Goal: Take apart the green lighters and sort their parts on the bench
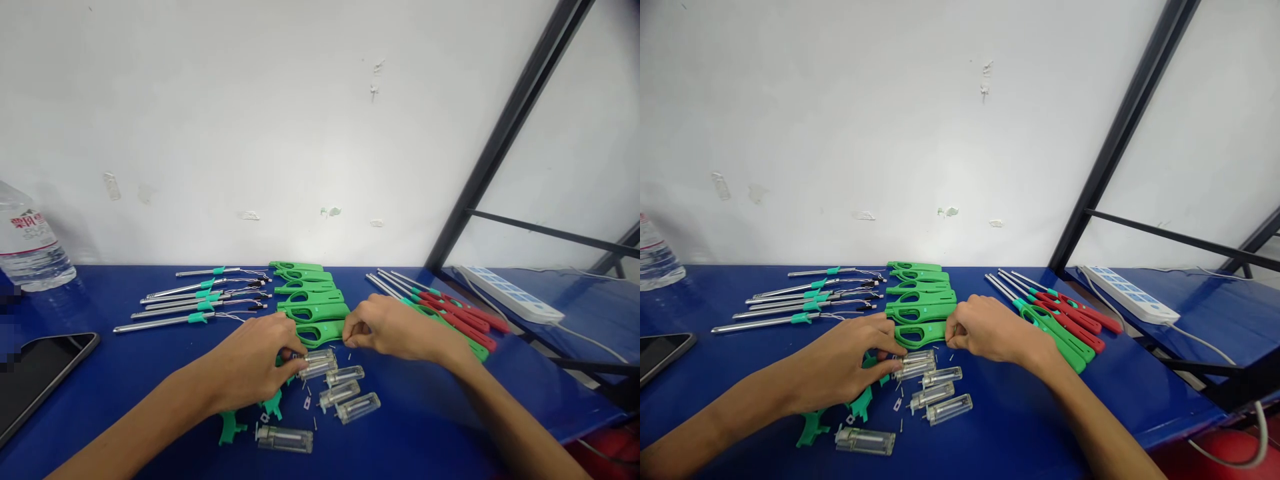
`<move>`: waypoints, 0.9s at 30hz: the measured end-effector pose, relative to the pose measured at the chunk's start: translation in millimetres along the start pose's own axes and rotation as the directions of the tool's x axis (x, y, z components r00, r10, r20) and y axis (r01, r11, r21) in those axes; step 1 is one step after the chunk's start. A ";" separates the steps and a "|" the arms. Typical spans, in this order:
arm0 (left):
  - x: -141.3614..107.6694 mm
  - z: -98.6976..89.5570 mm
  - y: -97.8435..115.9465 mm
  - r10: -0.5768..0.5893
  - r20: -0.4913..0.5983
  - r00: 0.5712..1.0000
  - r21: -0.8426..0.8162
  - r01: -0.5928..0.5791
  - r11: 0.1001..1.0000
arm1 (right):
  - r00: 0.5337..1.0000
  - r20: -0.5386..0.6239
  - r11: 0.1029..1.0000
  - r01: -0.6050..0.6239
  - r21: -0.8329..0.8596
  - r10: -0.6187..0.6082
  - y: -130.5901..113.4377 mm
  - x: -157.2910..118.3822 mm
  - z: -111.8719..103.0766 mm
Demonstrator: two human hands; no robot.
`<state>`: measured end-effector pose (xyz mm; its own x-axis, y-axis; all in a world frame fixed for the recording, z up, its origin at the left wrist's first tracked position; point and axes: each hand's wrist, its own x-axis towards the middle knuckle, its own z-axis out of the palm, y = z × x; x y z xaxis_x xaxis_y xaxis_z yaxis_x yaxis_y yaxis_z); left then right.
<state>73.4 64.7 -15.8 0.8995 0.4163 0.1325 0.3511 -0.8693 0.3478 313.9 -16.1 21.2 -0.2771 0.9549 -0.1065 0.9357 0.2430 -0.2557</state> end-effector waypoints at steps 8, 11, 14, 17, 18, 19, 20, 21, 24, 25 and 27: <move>0.7 0.6 4.9 -0.033 0.038 0.999 -0.060 0.035 0.998 | 0.999 0.048 0.997 -0.004 0.078 0.000 -7.2 4.5 3.7; -0.5 2.1 4.4 -0.025 0.006 1.000 -0.062 0.025 0.998 | 0.999 0.021 0.996 -0.045 0.080 0.044 -9.0 4.6 3.2; -2.0 2.3 5.5 0.006 0.009 1.000 -0.062 -0.005 0.998 | 0.999 0.009 0.996 -0.045 0.083 0.044 -8.8 5.1 4.2; -3.7 -0.1 8.2 0.034 0.036 0.999 -0.036 -0.032 0.999 | 0.999 0.011 0.987 -0.038 0.154 0.036 -9.8 5.6 7.0; -4.1 -1.2 9.0 0.037 0.042 0.998 -0.032 -0.036 0.999 | 0.999 0.013 0.983 -0.047 0.177 0.045 -10.7 5.5 8.0; -4.5 -2.3 9.6 0.042 0.047 0.998 -0.031 -0.040 0.999 | 0.998 0.016 0.979 -0.057 0.196 0.055 -11.9 5.5 8.8; -4.7 -3.4 10.0 0.047 0.052 0.998 -0.036 -0.046 0.998 | 0.998 0.022 0.975 -0.061 0.212 0.058 -13.1 5.3 9.4; -4.8 -4.4 10.1 0.053 0.059 0.997 -0.041 -0.051 0.998 | 0.998 0.031 0.972 -0.058 0.226 0.052 -14.2 5.2 9.7; -4.7 -6.0 9.5 0.058 0.080 0.995 -0.045 -0.054 0.998 | 0.999 0.051 0.966 -0.028 0.258 0.015 -16.0 4.5 8.9; -4.6 -6.0 9.3 0.050 0.082 0.995 -0.043 -0.047 0.998 | 0.999 0.048 0.966 -0.020 0.256 0.008 -15.7 4.1 8.3; -4.8 -4.9 9.0 0.036 0.063 0.997 -0.043 -0.033 0.999 | 1.000 0.013 0.974 -0.013 0.227 0.010 -13.8 3.4 7.1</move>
<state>71.1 56.2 -8.7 0.9263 0.3669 0.0859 0.3093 -0.8705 0.3828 298.5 -17.5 17.5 -0.2707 0.9550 -0.1214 0.8650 0.1859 -0.4660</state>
